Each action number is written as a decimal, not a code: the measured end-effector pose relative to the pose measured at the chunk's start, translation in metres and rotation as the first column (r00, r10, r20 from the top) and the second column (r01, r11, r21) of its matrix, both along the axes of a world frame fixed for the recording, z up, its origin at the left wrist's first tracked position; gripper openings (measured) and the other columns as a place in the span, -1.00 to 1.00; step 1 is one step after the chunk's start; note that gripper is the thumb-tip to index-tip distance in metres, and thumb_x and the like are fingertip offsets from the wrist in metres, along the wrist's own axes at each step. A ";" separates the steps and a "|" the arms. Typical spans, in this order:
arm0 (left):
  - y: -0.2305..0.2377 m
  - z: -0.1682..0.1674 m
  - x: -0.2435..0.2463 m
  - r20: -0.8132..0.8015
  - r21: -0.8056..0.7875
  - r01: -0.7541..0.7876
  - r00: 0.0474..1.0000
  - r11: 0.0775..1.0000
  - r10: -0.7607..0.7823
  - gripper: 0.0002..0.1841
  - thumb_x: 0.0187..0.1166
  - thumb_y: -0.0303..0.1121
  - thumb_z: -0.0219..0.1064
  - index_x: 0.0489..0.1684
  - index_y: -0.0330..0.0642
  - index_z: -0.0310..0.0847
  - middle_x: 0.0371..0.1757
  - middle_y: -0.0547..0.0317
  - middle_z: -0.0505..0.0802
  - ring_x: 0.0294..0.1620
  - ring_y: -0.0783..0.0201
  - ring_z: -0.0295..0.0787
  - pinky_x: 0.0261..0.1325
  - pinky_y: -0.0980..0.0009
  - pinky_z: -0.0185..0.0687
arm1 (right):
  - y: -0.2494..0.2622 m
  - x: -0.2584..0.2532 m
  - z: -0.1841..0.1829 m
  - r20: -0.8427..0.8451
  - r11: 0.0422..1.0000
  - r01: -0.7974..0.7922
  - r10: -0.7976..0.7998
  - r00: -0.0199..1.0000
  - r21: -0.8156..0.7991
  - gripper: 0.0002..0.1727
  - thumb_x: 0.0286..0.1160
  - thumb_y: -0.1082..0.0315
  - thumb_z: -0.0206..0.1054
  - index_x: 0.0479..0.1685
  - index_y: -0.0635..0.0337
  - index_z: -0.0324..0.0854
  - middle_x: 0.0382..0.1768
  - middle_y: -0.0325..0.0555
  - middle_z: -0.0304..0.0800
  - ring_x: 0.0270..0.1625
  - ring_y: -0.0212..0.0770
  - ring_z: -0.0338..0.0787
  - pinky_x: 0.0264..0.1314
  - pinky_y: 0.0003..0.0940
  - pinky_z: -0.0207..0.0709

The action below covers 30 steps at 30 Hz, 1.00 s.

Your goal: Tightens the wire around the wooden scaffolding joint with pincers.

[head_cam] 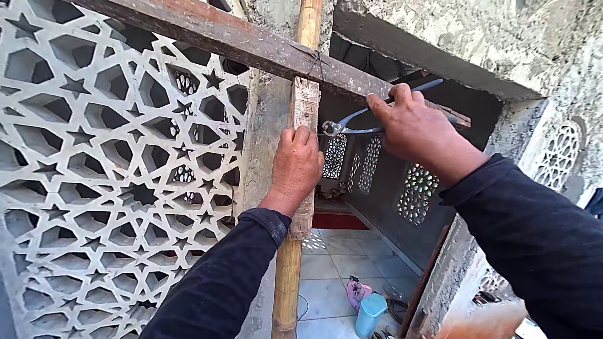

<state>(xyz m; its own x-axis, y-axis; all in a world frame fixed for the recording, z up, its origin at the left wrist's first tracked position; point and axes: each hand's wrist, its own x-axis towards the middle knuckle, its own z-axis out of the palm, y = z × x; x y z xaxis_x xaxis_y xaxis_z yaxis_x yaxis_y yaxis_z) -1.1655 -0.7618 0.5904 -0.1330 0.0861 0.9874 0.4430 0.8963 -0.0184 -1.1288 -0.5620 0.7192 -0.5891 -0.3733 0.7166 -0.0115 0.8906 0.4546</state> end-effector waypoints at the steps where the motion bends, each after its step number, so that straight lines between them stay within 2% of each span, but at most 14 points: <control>1: -0.001 0.000 0.000 -0.001 -0.001 0.004 1.000 1.000 -0.004 -0.68 0.55 -0.35 0.39 0.12 -0.42 0.68 0.30 -0.24 0.71 0.39 -0.30 0.56 0.26 -0.10 0.61 | -0.001 0.000 0.001 -0.022 1.000 -0.002 0.002 1.000 0.018 -0.16 0.35 0.52 0.40 0.76 -0.11 0.28 0.50 0.45 0.36 0.38 0.59 0.53 -0.20 0.42 0.60; 3: -0.002 0.000 0.000 0.003 -0.004 0.012 1.000 1.000 -0.012 -0.67 0.55 -0.34 0.40 0.13 -0.42 0.68 0.31 -0.24 0.71 0.39 -0.30 0.57 0.27 -0.10 0.61 | -0.005 0.000 0.001 -0.074 0.998 0.013 -0.008 0.997 0.066 -0.16 0.36 0.56 0.36 0.75 -0.12 0.26 0.50 0.45 0.36 0.37 0.63 0.52 -0.21 0.48 0.54; 7: 0.000 0.000 0.003 0.016 -0.002 0.002 1.000 1.000 -0.002 -0.67 0.56 -0.35 0.39 0.14 -0.44 0.68 0.31 -0.24 0.71 0.39 -0.30 0.57 0.26 -0.09 0.61 | -0.007 0.000 0.001 -0.116 0.992 0.042 -0.029 0.993 0.117 -0.19 0.49 0.60 0.24 0.79 -0.13 0.19 0.53 0.46 0.32 0.40 0.64 0.50 -0.09 0.63 0.43; 11: 0.000 0.000 0.001 0.009 -0.004 0.000 1.000 1.000 0.000 -0.67 0.57 -0.35 0.38 0.15 -0.43 0.68 0.32 -0.23 0.70 0.39 -0.30 0.56 0.25 -0.10 0.61 | -0.006 0.005 -0.001 -0.064 0.992 0.054 -0.047 0.997 0.113 -0.14 0.48 0.56 0.28 0.85 -0.13 0.12 0.55 0.45 0.31 0.41 0.63 0.50 -0.16 0.52 0.51; 14: -0.001 0.000 0.001 0.013 -0.006 0.003 1.000 1.000 -0.003 -0.67 0.57 -0.36 0.38 0.15 -0.44 0.67 0.32 -0.25 0.70 0.38 -0.30 0.57 0.26 -0.10 0.61 | -0.006 0.006 0.000 -0.045 0.993 0.046 -0.042 0.998 0.106 -0.15 0.48 0.54 0.30 0.84 -0.10 0.14 0.52 0.43 0.33 0.41 0.62 0.49 -0.22 0.46 0.54; 19: -0.001 0.000 0.000 0.008 -0.007 0.004 1.000 1.000 -0.004 -0.68 0.55 -0.34 0.39 0.13 -0.40 0.69 0.31 -0.22 0.71 0.41 -0.29 0.55 0.27 -0.08 0.61 | -0.009 0.011 0.008 0.034 0.999 -0.031 0.032 0.999 -0.036 -0.08 0.40 0.53 0.35 0.86 -0.08 0.09 0.56 0.40 0.26 0.43 0.56 0.50 -0.12 0.37 0.66; 24: -0.001 -0.002 -0.001 0.008 -0.001 0.001 1.000 1.000 -0.001 -0.67 0.55 -0.35 0.38 0.16 -0.38 0.69 0.32 -0.20 0.71 0.42 -0.27 0.55 0.26 -0.08 0.62 | -0.009 -0.002 -0.004 0.012 0.999 0.017 -0.018 1.000 0.045 -0.11 0.41 0.54 0.35 0.84 -0.13 0.14 0.53 0.42 0.32 0.46 0.59 0.47 -0.16 0.41 0.61; 28: -0.001 -0.001 -0.001 0.009 -0.006 -0.008 1.000 1.000 0.008 -0.67 0.56 -0.33 0.37 0.16 -0.38 0.69 0.32 -0.21 0.71 0.40 -0.27 0.56 0.24 -0.07 0.62 | -0.013 -0.005 -0.008 -0.063 0.995 0.056 -0.051 0.997 0.085 -0.19 0.54 0.58 0.21 0.83 -0.12 0.14 0.54 0.44 0.32 0.44 0.62 0.47 -0.18 0.51 0.53; 30: -0.002 -0.001 -0.003 -0.006 -0.008 -0.009 1.000 1.000 0.009 -0.67 0.55 -0.33 0.38 0.14 -0.38 0.70 0.30 -0.21 0.72 0.39 -0.27 0.57 0.23 -0.07 0.63 | -0.012 -0.006 -0.007 -0.085 0.994 0.058 -0.051 0.995 0.091 -0.21 0.54 0.57 0.21 0.82 -0.09 0.16 0.50 0.43 0.35 0.43 0.61 0.49 -0.20 0.49 0.54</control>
<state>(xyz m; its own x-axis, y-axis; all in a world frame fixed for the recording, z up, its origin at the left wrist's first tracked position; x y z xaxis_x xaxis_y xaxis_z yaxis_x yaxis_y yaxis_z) -1.1680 -0.7637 0.5894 -0.1276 0.0924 0.9875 0.4351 0.9000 -0.0280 -1.1345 -0.5744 0.7120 -0.5510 -0.4097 0.7270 0.0767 0.8426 0.5330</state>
